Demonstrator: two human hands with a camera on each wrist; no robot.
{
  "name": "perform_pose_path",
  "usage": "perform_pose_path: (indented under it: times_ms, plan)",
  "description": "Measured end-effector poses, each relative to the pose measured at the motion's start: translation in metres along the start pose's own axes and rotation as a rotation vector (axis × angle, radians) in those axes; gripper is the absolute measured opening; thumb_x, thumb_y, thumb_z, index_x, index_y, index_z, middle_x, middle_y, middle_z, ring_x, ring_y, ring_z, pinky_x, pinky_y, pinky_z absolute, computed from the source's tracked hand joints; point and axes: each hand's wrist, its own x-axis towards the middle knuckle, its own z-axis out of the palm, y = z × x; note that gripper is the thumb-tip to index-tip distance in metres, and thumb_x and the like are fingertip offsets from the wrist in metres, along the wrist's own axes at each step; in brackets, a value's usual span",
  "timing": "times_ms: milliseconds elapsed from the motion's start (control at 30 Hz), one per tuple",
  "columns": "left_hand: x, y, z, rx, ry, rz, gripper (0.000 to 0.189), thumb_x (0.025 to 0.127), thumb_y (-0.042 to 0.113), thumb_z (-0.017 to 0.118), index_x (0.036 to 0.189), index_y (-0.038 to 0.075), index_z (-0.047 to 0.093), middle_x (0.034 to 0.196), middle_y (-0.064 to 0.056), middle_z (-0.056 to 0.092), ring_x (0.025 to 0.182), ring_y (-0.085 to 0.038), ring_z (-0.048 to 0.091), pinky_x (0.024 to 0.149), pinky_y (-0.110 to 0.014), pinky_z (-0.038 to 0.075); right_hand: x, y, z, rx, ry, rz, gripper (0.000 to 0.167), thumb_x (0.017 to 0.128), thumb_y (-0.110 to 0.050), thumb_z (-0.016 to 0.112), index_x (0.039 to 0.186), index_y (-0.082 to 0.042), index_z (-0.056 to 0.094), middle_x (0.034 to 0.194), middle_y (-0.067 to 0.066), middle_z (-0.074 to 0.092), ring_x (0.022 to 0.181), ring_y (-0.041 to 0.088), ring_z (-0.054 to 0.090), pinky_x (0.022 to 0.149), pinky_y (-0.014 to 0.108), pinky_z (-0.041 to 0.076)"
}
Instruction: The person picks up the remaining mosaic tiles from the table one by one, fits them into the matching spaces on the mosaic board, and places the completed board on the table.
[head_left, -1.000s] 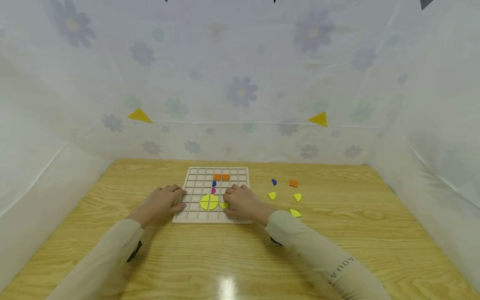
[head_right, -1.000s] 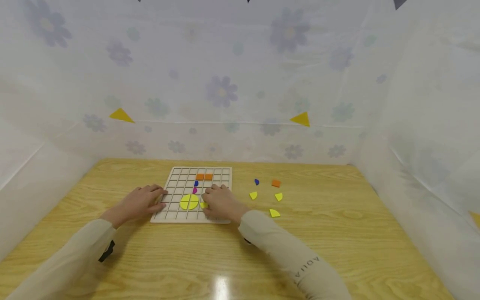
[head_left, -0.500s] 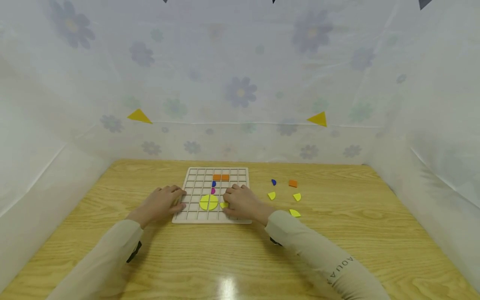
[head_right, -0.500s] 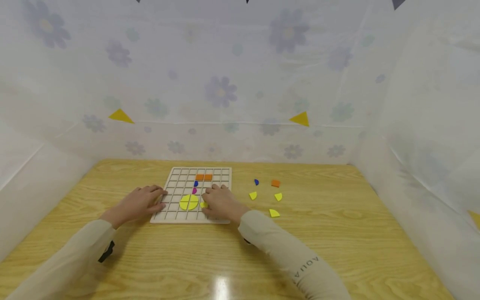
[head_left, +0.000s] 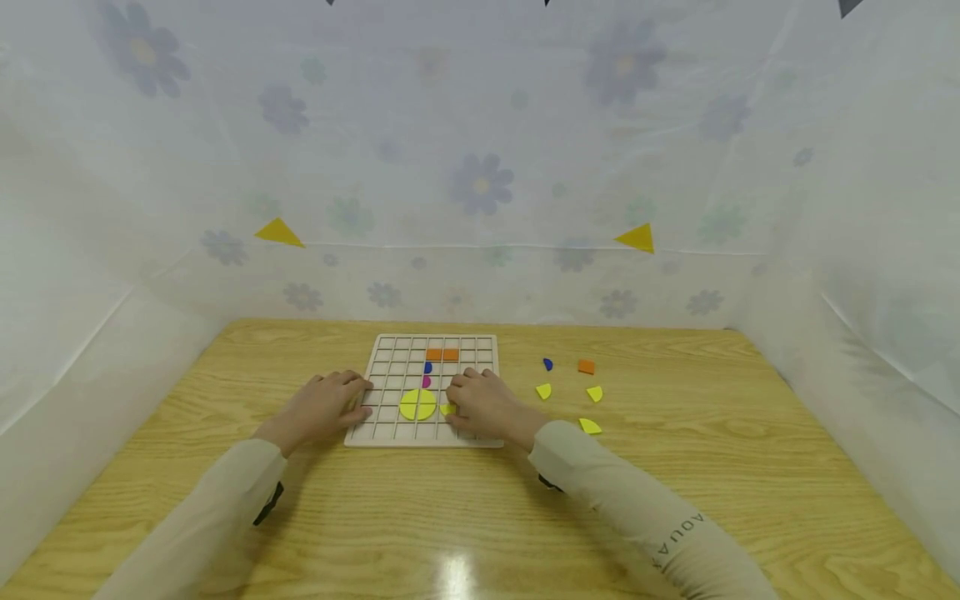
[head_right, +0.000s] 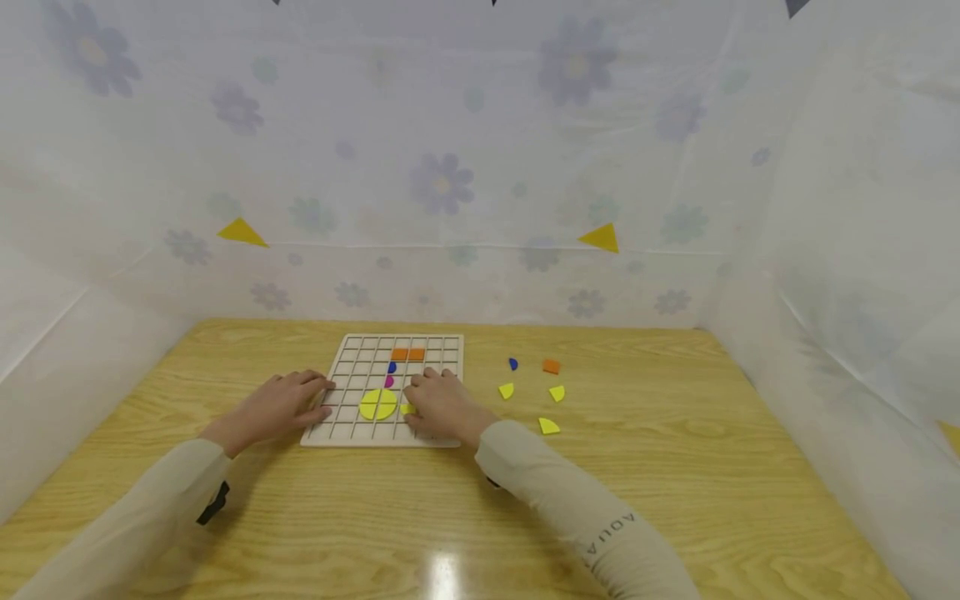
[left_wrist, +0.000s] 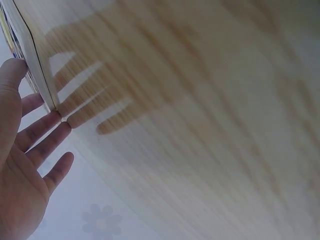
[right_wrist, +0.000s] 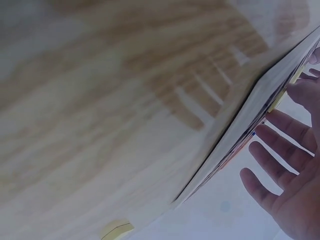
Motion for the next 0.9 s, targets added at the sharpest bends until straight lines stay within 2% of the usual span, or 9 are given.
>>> perform_pose_path:
  times_ms: [500,900]
  plan:
    - [0.0,-0.001,-0.001,0.007,0.0,-0.002,0.043,0.089,0.037,0.057,0.118,0.005,0.059,0.117,-0.016,0.058,0.105,-0.034,0.057,0.082,-0.054,0.047,-0.001,0.001,-0.002,-0.019,-0.027,0.036,0.026,0.089,-0.046,0.053,0.092,-0.021,0.061,0.1,-0.007,0.06,0.088,0.013,0.051,0.072,0.029,0.044]
    - [0.0,0.0,-0.001,0.001,0.009,0.006,0.042,0.089,0.036,0.057,0.118,0.005,0.059,0.117,-0.016,0.058,0.105,-0.034,0.057,0.082,-0.053,0.047,-0.011,0.016,-0.004,0.011,-0.006,0.06,0.028,0.09,-0.042,0.053,0.102,-0.018,0.063,0.105,-0.003,0.061,0.098,0.016,0.054,0.081,0.034,0.047]
